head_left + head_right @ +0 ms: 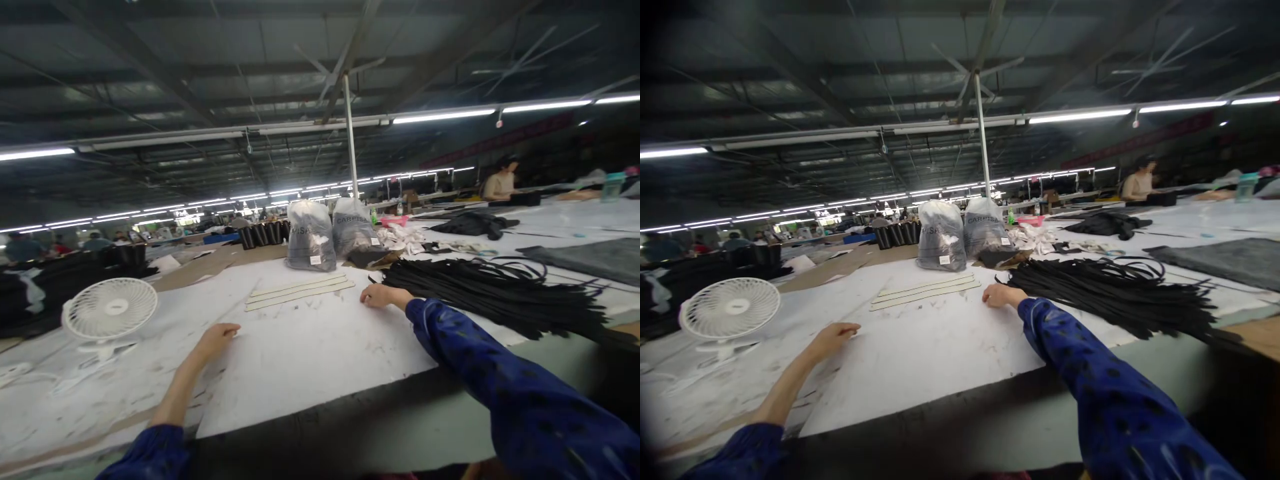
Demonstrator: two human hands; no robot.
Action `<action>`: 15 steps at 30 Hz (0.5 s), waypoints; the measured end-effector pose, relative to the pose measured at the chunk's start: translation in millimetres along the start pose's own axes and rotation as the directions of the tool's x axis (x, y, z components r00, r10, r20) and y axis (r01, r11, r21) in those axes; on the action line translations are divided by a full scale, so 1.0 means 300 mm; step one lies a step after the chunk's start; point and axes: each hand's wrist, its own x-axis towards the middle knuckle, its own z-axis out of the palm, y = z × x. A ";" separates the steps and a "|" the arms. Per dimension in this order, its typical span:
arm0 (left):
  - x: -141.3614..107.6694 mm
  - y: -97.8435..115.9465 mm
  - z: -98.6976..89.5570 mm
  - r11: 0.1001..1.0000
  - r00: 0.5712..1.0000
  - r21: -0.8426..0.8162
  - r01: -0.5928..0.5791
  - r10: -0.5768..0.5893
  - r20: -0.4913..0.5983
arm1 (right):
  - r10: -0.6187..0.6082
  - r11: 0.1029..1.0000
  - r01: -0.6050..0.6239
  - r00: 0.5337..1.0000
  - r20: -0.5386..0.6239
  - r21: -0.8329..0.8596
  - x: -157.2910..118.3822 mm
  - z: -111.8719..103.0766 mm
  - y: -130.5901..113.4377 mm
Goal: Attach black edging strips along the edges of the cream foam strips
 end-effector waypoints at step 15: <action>0.302 -0.132 0.106 1.000 0.999 0.009 -0.020 0.021 -0.050 | 0.002 1.000 0.001 0.979 -0.205 0.014 0.193 0.048 0.128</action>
